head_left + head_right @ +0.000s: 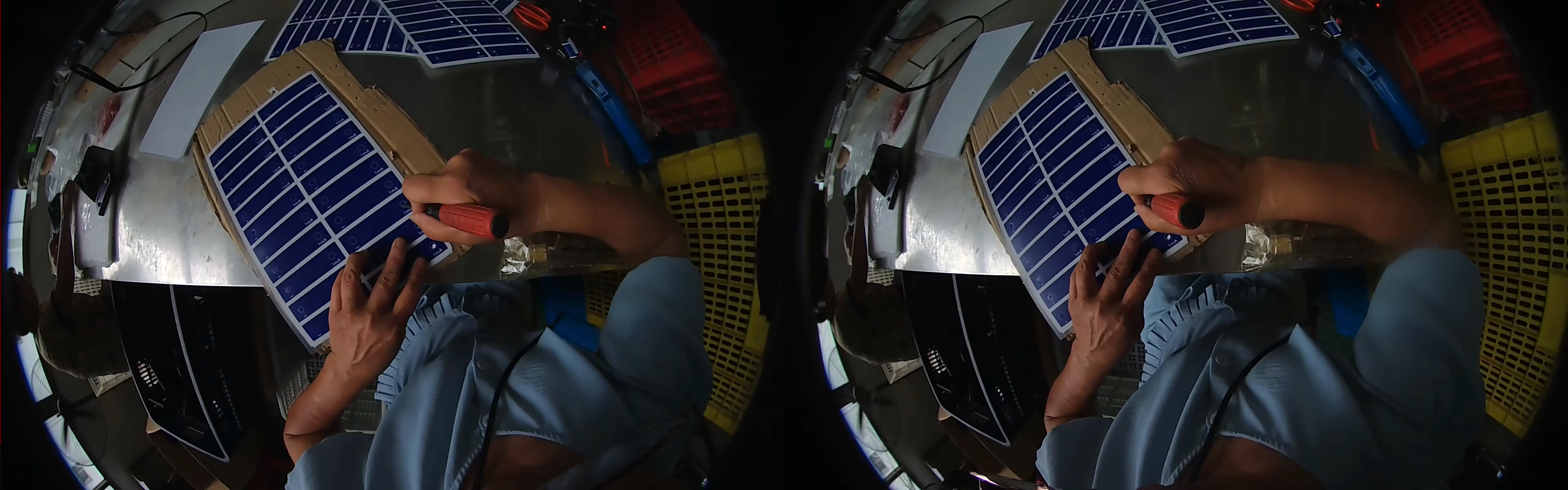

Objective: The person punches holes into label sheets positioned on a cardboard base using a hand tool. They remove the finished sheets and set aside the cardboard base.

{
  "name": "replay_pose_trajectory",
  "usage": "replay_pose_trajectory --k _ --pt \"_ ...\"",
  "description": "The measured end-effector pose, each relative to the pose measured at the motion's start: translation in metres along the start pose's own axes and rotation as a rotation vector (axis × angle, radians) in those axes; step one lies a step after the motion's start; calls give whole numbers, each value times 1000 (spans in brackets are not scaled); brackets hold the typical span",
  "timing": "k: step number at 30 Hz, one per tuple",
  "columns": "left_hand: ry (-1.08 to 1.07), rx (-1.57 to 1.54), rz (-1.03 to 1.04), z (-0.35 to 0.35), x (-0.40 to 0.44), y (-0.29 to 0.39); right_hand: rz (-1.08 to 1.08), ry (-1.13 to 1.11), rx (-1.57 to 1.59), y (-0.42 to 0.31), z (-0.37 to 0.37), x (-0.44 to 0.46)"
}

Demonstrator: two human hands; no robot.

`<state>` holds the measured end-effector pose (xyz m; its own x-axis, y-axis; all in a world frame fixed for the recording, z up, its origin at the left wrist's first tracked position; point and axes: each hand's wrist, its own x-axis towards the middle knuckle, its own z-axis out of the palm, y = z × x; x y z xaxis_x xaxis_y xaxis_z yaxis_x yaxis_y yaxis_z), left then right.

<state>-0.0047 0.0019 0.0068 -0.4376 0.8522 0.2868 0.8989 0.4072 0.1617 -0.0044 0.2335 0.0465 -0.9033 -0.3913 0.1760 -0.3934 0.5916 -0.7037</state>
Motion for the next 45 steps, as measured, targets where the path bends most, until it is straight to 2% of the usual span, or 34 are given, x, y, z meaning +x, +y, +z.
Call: replay_pose_trajectory --k 6,8,14,17,21,23,26,29,33,35,38,45 --pt "7 8 18 5 -6 -1 -10 45 19 4 5 -8" --pt "-7 8 21 4 -6 -2 -59 243 89 7 9 -10" --pt "-32 -33 24 3 -6 -2 -44 278 34 18 12 -4" --pt "-34 -22 27 3 -6 -3 68 152 4 15 4 -4" --pt "-34 -24 39 1 -5 -4 -9 199 36 19 6 3" --pt "-34 -18 40 1 -5 -4 2 54 21 12 -2 10" --pt "-37 -16 43 0 -4 -3 -11 6 -30 8 -5 19" --pt "-39 -9 44 0 -4 -3 70 1 47 9 -7 22" --pt "-23 -14 36 2 -7 -3 25 54 42 10 -7 13" --pt "-36 1 46 0 -6 -4 41 212 93 13 -2 10" --pt "-51 7 60 -1 -5 -5 23 246 77 23 2 12" --pt "-63 -8 68 -2 -4 -6 6 216 57 29 0 17"
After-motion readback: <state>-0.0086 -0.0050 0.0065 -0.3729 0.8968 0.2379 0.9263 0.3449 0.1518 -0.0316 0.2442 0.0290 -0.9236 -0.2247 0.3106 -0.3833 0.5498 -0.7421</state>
